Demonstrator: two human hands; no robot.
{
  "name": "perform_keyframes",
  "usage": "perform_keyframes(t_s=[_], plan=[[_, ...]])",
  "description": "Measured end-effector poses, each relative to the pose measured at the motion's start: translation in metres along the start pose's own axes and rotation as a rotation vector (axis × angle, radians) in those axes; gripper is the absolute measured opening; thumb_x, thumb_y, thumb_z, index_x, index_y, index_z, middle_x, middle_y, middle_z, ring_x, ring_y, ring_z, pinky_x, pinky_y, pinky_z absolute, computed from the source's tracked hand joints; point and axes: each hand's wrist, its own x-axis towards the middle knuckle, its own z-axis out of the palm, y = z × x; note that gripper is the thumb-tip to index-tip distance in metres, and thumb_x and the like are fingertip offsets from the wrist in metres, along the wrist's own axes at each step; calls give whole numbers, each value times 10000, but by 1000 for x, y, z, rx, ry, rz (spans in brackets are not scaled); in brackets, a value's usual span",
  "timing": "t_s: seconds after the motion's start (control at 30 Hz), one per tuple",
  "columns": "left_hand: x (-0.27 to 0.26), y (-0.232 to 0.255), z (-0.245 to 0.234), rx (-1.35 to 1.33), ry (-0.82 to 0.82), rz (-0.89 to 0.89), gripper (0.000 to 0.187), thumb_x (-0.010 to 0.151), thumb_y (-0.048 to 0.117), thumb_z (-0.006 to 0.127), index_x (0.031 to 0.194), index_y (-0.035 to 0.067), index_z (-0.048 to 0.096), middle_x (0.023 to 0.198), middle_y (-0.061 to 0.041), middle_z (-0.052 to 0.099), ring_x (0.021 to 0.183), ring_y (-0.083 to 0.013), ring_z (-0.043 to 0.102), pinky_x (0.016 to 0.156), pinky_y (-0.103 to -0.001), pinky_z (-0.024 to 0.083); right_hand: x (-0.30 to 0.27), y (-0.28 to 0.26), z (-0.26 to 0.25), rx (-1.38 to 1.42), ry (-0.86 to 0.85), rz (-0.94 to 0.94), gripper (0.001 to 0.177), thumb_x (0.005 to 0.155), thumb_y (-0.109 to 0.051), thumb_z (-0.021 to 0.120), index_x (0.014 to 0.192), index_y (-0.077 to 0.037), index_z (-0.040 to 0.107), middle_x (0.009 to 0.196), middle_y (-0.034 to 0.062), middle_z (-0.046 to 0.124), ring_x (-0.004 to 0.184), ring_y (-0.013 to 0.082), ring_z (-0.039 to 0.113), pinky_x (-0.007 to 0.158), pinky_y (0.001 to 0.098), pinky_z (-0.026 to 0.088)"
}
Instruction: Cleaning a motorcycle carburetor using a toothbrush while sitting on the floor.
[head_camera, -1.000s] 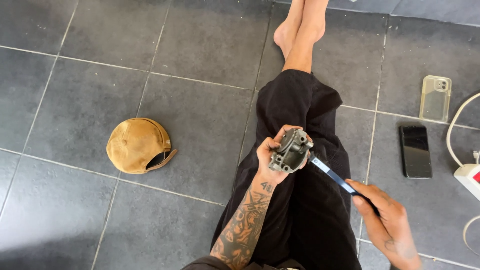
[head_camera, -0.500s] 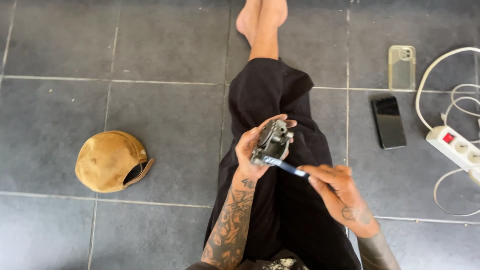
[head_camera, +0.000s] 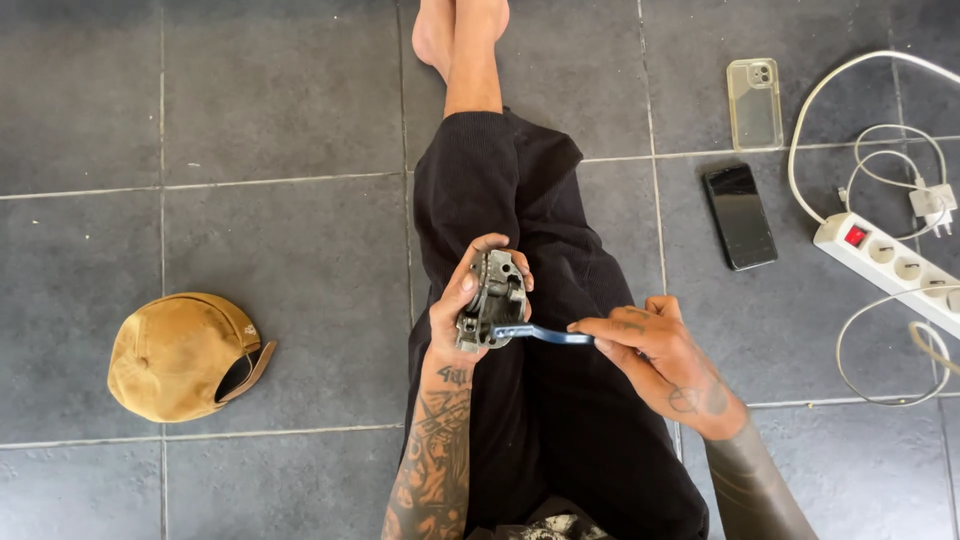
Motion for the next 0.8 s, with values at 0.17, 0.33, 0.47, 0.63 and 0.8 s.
perform_keyframes(t_s=[0.17,0.33,0.47,0.63,0.8], plan=[[0,-9,0,-48,4,-7,539,966,324,656,1346,28,415,1212,-312,534,1090,-393,613,687,-445,574,-14,19,-4,63,138,36,273,1011,-106,556,1182,-125,768,714,-48,603,663,66,525,944,308,317],[1,-13,6,2,37,13,477,978,298,650,1332,34,471,1353,-363,536,1105,-431,675,742,-438,603,-10,9,18,-69,95,-17,270,987,-132,589,1181,-196,765,717,-56,631,681,88,623,886,316,308],[2,-5,23,-52,81,45,441,1017,270,611,1365,34,478,1442,-350,476,1106,-434,675,700,-444,610,-11,7,16,-11,54,-8,266,1003,-106,565,1176,-141,764,737,-14,645,701,108,628,898,314,319],[-3,-9,14,-31,81,35,461,988,241,643,1371,59,460,1465,-343,449,1090,-430,678,688,-436,614,-10,14,2,95,259,110,339,1048,-111,496,1279,-125,744,814,-7,640,778,83,465,984,268,304],[2,-6,17,-79,51,45,334,1017,264,622,1272,100,483,1522,-326,389,1096,-426,676,676,-434,609,-1,-14,31,-156,101,-70,251,1000,-122,584,1167,-132,771,710,-4,662,637,132,624,872,307,337]])
